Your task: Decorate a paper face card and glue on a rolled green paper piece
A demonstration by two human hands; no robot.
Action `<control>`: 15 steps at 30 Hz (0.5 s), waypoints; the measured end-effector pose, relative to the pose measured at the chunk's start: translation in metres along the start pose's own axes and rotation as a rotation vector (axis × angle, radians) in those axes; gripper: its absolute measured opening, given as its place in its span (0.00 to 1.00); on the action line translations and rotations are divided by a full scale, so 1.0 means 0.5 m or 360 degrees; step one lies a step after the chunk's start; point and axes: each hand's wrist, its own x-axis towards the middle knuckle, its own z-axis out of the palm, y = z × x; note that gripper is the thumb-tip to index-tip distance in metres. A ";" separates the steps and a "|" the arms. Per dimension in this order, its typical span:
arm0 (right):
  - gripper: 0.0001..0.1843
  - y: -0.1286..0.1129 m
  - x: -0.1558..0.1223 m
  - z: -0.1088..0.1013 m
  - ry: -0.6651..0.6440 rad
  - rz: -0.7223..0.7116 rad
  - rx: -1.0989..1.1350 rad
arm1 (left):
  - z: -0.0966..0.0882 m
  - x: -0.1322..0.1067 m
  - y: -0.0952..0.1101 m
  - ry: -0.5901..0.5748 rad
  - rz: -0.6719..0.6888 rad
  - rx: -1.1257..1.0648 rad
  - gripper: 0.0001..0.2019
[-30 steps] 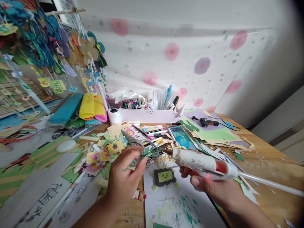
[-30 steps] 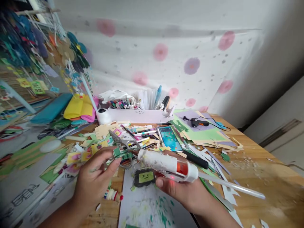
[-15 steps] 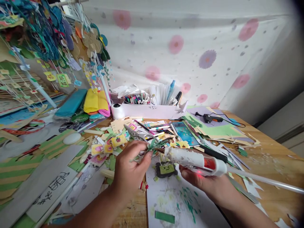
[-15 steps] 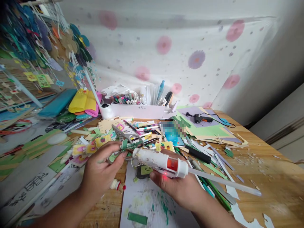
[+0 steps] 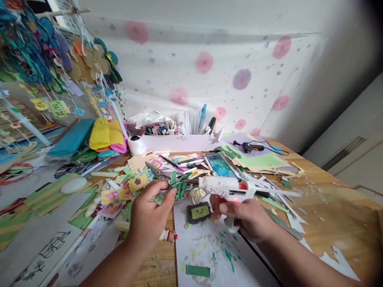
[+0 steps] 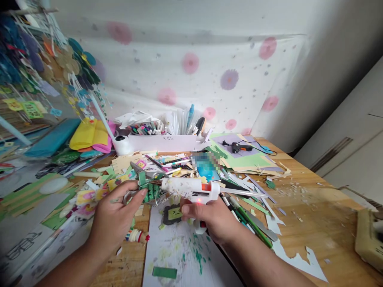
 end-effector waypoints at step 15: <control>0.10 -0.001 -0.004 0.003 -0.0024 -0.0002 -0.0072 | 0.003 -0.006 0.003 -0.0003 0.0000 -0.0005 0.07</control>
